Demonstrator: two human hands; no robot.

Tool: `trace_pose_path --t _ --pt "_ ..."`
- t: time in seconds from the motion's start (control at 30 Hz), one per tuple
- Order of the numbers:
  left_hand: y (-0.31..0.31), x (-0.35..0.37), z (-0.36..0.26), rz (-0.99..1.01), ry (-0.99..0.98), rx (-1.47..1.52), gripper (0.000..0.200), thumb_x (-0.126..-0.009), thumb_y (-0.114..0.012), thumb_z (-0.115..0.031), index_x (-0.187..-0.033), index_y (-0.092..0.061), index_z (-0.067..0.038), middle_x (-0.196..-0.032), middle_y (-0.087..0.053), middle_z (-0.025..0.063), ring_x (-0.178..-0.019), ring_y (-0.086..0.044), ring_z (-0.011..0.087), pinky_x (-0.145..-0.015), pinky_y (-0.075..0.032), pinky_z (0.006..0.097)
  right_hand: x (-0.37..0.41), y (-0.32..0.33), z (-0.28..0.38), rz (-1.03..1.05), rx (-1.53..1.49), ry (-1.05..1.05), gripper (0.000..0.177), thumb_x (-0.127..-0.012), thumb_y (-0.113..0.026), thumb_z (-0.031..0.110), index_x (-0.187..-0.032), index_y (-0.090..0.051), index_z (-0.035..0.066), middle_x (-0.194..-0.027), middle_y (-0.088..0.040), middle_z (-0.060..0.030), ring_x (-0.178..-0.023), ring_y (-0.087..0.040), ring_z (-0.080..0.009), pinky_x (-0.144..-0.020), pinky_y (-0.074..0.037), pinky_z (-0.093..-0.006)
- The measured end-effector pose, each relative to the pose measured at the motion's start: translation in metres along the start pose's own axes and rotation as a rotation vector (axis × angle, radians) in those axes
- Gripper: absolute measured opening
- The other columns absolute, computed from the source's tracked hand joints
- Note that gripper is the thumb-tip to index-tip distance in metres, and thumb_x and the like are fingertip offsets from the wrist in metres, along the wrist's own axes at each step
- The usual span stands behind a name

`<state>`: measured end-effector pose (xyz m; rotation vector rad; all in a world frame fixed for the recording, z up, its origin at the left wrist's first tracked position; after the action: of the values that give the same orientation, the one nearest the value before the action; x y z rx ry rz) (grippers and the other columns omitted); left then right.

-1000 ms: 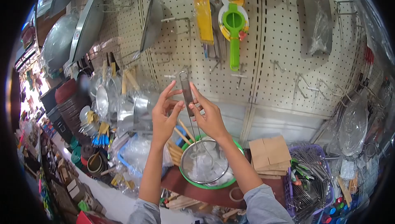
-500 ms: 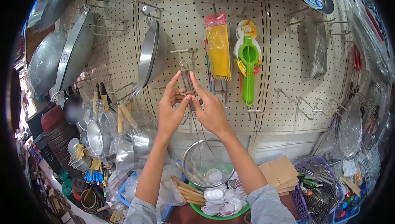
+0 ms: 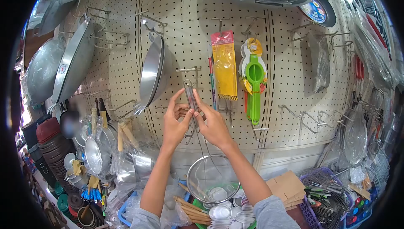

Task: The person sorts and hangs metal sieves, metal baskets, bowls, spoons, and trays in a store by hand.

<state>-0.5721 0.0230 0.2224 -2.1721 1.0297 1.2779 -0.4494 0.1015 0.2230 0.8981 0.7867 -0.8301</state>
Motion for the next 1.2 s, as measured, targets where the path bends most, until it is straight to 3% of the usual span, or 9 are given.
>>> trace_pose_path --t 0.2,0.3,0.6,0.9,1.1,1.2 --pt "0.003 -0.006 0.006 0.033 0.033 0.039 0.065 -0.093 -0.068 0.004 -0.151 -0.045 -0.012 -0.096 -0.072 0.0102 -0.086 -0.070 0.0154 -0.081 -0.056 0.0309 -0.002 -0.003 -0.005 -0.004 0.034 -0.004 0.069 -0.102 -0.057 0.009 -0.164 -0.030 0.024 -0.138 -0.064 -0.0209 -0.096 -0.069 -0.0358 -0.086 -0.056 -0.0412" --pt "0.003 -0.006 0.003 0.061 0.067 0.026 0.066 -0.092 -0.069 0.006 -0.150 -0.044 -0.009 -0.096 -0.070 0.0062 -0.087 -0.067 0.0121 -0.083 -0.054 0.0284 -0.001 -0.004 -0.006 0.002 0.036 -0.041 0.069 -0.102 -0.057 0.009 -0.164 -0.031 0.022 -0.139 -0.064 -0.0210 -0.095 -0.069 -0.0355 -0.085 -0.055 -0.0410" --pt "0.001 -0.015 0.024 0.118 0.085 -0.126 0.067 -0.091 -0.070 0.002 -0.151 -0.045 -0.014 -0.095 -0.074 0.0113 -0.085 -0.073 0.0197 -0.080 -0.057 0.0339 -0.002 -0.009 -0.031 -0.011 0.052 -0.142 0.072 -0.100 -0.058 0.006 -0.164 -0.030 0.024 -0.146 -0.058 -0.0225 -0.099 -0.070 -0.0363 -0.082 -0.055 -0.0384" --pt "-0.001 -0.031 0.033 0.183 0.082 -0.235 0.077 -0.088 -0.072 -0.001 -0.156 -0.038 -0.012 -0.120 -0.067 0.0167 -0.085 -0.072 0.0215 -0.080 -0.059 0.0343 -0.019 -0.014 -0.060 -0.023 0.056 -0.104 0.075 -0.100 -0.056 0.005 -0.166 -0.025 0.026 -0.146 -0.058 -0.0233 -0.108 -0.069 -0.0403 -0.084 -0.054 -0.0395" --pt "-0.004 -0.043 0.051 0.223 0.103 -0.300 0.086 -0.087 -0.075 -0.008 -0.161 -0.031 -0.006 -0.125 -0.063 0.0176 -0.085 -0.070 0.0215 -0.081 -0.059 0.0332 -0.033 -0.014 -0.069 -0.005 0.168 -0.181 0.075 -0.098 -0.053 0.003 -0.165 -0.026 0.024 -0.124 -0.068 -0.0266 -0.103 -0.070 -0.0409 -0.087 -0.054 -0.0435" --pt "-0.004 -0.045 0.054 0.242 0.108 -0.299 0.087 -0.087 -0.074 -0.010 -0.162 -0.030 -0.005 -0.128 -0.062 0.0181 -0.087 -0.070 0.0217 -0.084 -0.059 0.0328 -0.035 -0.018 -0.079 -0.094 0.218 -0.070 0.074 -0.099 -0.055 0.004 -0.165 -0.030 0.026 -0.097 -0.072 -0.0208 -0.076 -0.069 -0.0253 -0.080 -0.055 -0.0384"
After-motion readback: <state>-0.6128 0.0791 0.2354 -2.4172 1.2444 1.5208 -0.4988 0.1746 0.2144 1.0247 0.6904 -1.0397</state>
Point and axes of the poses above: each hand's wrist, its own x-axis away from the middle knuckle, its own y-axis out of the back of the hand, z = x × y, the point moved 2 cm from there along -x, towards the middle knuckle
